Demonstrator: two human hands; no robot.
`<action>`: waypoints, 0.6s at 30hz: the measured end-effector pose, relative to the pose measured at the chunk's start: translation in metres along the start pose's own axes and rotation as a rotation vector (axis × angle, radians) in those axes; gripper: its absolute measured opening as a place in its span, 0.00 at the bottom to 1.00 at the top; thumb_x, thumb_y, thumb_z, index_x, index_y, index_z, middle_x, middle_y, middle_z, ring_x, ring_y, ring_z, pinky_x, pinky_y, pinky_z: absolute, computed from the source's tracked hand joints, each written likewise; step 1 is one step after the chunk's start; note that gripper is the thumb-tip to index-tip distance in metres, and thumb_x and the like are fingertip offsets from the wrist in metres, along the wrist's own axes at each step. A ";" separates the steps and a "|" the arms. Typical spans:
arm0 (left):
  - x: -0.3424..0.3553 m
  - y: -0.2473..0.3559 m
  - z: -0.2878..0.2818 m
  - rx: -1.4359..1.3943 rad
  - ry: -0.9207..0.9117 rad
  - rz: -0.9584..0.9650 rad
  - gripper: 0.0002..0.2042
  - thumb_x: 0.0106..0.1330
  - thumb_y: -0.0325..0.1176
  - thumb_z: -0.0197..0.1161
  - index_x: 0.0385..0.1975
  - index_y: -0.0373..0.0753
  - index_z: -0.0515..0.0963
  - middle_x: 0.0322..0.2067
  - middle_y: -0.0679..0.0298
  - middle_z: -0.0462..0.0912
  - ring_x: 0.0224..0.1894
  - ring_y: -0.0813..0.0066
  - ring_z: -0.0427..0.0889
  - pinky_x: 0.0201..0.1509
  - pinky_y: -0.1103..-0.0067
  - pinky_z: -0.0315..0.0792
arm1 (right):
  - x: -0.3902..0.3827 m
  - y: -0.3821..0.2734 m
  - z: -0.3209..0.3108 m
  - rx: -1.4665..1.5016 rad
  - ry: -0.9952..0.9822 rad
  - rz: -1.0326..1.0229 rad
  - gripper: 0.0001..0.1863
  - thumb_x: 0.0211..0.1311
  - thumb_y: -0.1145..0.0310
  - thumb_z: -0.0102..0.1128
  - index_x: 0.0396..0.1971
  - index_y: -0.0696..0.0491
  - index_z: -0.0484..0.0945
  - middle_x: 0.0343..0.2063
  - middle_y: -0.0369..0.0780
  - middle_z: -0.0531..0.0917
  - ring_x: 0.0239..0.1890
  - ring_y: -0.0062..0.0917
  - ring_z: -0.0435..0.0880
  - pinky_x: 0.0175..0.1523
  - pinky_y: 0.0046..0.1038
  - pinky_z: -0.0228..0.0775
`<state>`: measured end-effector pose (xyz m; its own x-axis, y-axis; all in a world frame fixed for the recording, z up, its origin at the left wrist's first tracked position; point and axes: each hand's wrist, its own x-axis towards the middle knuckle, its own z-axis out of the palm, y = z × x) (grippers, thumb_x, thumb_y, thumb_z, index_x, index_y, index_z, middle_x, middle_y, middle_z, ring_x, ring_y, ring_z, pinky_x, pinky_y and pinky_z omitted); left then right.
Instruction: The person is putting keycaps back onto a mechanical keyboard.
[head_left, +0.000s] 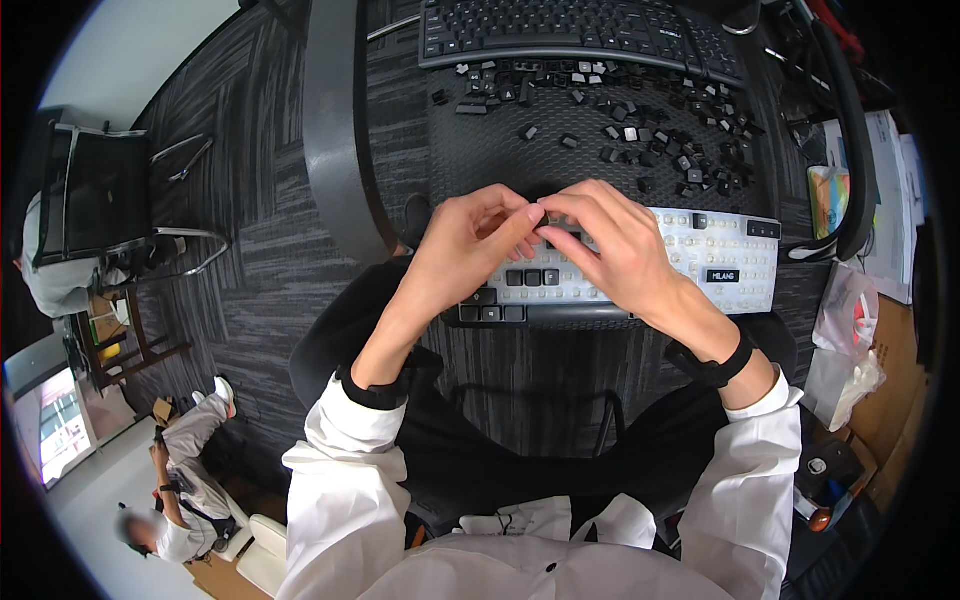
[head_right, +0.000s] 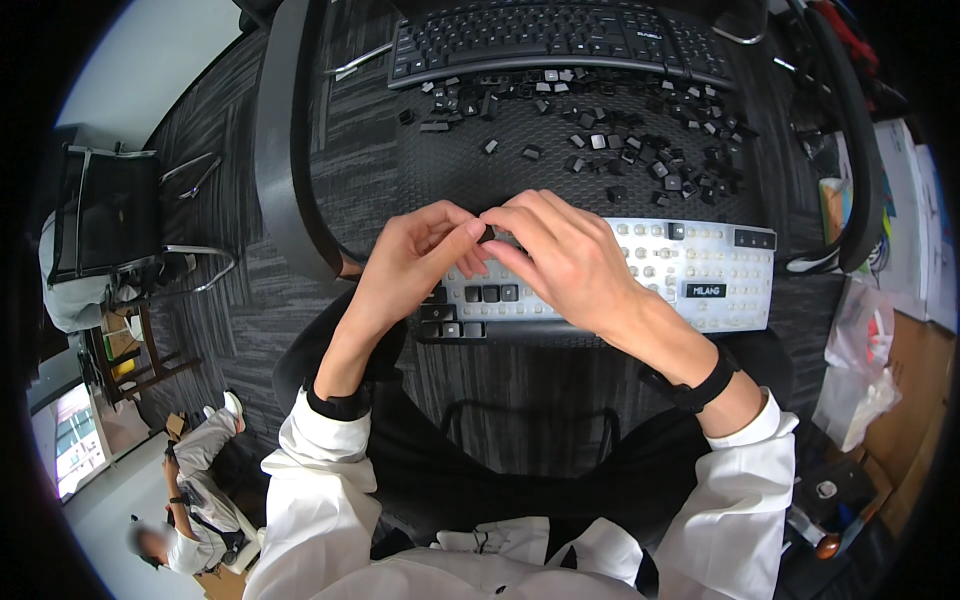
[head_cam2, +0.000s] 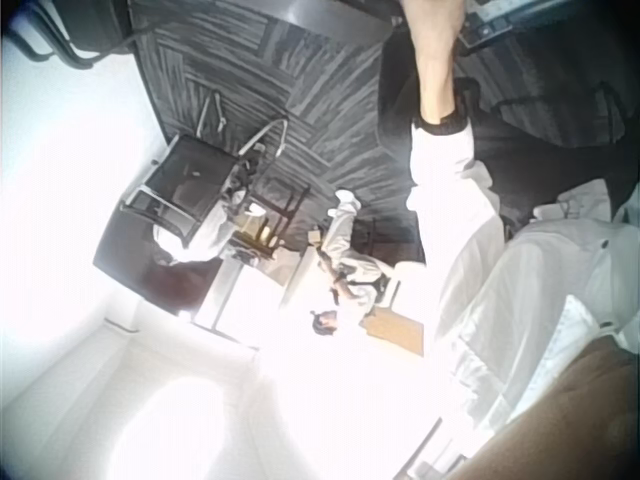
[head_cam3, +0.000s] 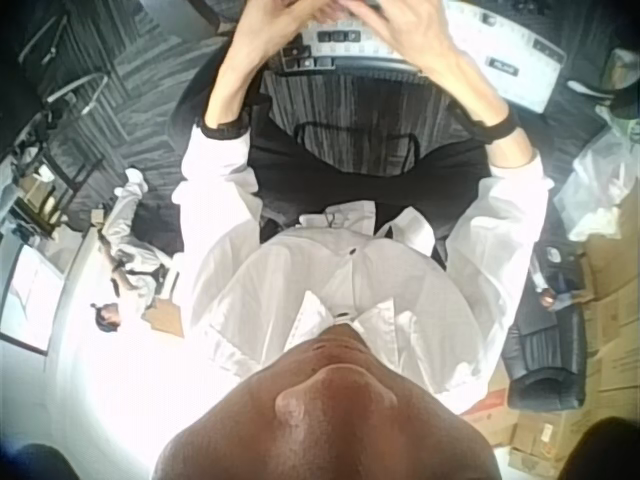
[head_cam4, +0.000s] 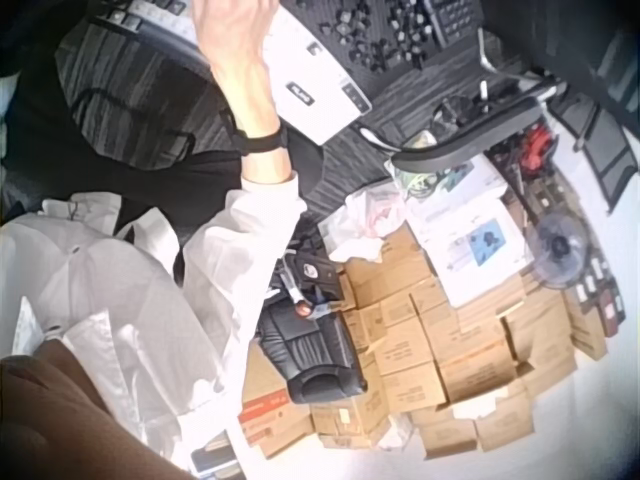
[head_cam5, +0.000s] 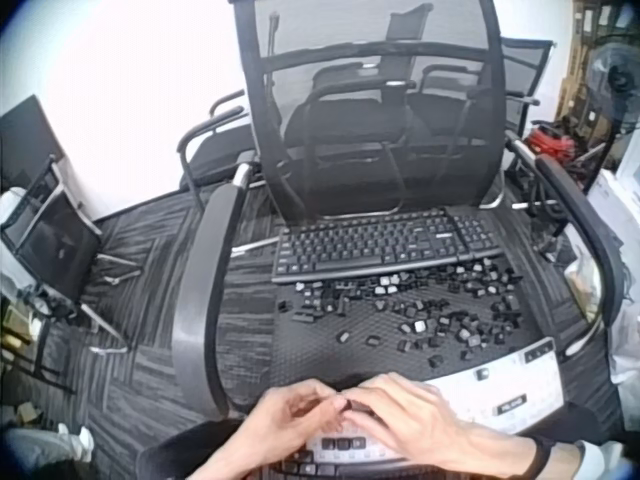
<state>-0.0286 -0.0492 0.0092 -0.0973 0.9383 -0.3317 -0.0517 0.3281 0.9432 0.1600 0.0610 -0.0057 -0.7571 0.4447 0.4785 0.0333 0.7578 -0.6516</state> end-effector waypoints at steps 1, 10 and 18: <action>0.000 0.000 -0.002 0.028 -0.008 -0.026 0.11 0.80 0.35 0.63 0.46 0.32 0.82 0.34 0.65 0.86 0.36 0.82 0.85 0.41 0.83 0.77 | 0.000 0.000 0.001 0.026 -0.006 0.008 0.14 0.58 0.75 0.75 0.43 0.56 0.82 0.36 0.39 0.83 0.36 0.35 0.85 0.37 0.35 0.79; -0.012 0.016 -0.007 0.351 0.207 0.146 0.09 0.80 0.29 0.59 0.53 0.32 0.78 0.49 0.62 0.84 0.53 0.76 0.83 0.59 0.76 0.76 | -0.003 -0.012 0.007 0.054 -0.090 0.075 0.13 0.55 0.72 0.77 0.38 0.56 0.83 0.36 0.40 0.77 0.39 0.36 0.81 0.43 0.37 0.74; -0.031 0.021 -0.016 0.578 0.000 0.226 0.31 0.65 0.15 0.63 0.70 0.39 0.70 0.69 0.48 0.71 0.75 0.47 0.68 0.77 0.62 0.64 | -0.019 -0.033 0.032 0.035 -0.225 0.090 0.12 0.57 0.70 0.76 0.38 0.56 0.82 0.40 0.40 0.76 0.45 0.36 0.78 0.51 0.38 0.69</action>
<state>-0.0422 -0.0733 0.0393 -0.0430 0.9915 -0.1229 0.5165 0.1273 0.8468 0.1521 0.0127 -0.0121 -0.8784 0.3895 0.2768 0.0876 0.7008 -0.7080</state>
